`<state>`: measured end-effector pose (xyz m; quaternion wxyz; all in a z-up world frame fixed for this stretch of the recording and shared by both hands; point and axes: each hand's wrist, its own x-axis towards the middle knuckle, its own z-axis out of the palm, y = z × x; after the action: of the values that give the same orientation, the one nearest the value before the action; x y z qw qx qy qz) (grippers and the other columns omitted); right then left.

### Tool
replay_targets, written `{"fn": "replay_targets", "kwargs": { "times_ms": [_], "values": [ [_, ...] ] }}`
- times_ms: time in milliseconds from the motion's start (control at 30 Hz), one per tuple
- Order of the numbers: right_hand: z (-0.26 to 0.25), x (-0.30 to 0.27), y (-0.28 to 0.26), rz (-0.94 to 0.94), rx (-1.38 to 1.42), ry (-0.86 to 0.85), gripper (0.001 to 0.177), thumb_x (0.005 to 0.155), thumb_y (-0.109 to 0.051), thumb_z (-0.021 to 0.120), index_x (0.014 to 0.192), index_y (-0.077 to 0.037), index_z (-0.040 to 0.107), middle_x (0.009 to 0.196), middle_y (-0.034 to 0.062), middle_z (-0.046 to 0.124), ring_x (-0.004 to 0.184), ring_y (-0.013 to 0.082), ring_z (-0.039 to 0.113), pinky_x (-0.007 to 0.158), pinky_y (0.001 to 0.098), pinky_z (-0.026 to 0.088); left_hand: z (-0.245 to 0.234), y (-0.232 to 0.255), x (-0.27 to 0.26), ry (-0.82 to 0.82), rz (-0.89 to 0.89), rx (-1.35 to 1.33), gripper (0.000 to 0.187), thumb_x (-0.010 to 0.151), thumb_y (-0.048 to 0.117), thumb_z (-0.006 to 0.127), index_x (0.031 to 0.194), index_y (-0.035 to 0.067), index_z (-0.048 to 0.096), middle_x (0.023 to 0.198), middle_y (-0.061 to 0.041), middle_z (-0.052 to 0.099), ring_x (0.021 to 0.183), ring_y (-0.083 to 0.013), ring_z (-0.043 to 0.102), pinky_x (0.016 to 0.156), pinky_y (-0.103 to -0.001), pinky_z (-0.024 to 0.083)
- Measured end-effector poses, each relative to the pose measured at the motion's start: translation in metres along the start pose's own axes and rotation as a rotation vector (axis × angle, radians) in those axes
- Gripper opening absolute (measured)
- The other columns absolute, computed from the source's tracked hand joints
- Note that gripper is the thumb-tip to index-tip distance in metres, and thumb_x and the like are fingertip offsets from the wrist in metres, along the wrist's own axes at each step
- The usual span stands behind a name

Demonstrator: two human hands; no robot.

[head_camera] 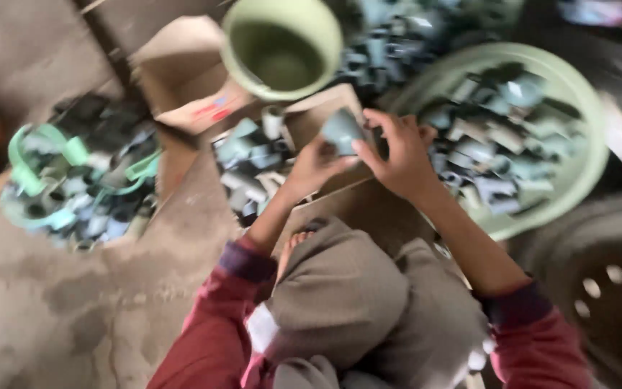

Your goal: The person sits on the floor and wipes green plastic pipe fittings with a cloth. They pick up fittings from a basin, wipe them, and place them into a cardboard box. The process is repeated for several fittings.

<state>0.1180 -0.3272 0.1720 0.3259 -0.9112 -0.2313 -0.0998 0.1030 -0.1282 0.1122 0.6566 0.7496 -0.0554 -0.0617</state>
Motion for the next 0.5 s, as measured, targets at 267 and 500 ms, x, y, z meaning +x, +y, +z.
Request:
{"fn": "replay_targets", "kwargs": {
  "times_ms": [267,500],
  "values": [
    [0.210,-0.030,0.047,0.015,0.010,-0.571,0.032,0.087,-0.029,0.076,0.110,-0.008,0.067,0.100,0.0155,0.071,0.095,0.0383,0.069,0.084,0.0490,0.055,-0.111,-0.015,-0.104,0.203,-0.418,-0.122,0.084,0.091,0.046,0.074,0.144,-0.008,0.040,0.141,-0.035,0.052,0.135,-0.0449,0.049,0.107,-0.056,0.047],
    [0.192,-0.012,0.043,0.017,0.405,-0.423,0.017,0.082,-0.023,0.082,0.091,-0.010,0.074,0.097,0.0180,0.070,0.096,0.0397,0.071,0.085,0.0446,0.056,-0.115,-0.047,-0.122,0.270,-0.390,-0.418,0.082,0.099,0.041,0.064,0.156,-0.004,0.026,0.146,-0.036,0.046,0.139,-0.0459,0.044,0.108,-0.061,0.041]
  ]
}}
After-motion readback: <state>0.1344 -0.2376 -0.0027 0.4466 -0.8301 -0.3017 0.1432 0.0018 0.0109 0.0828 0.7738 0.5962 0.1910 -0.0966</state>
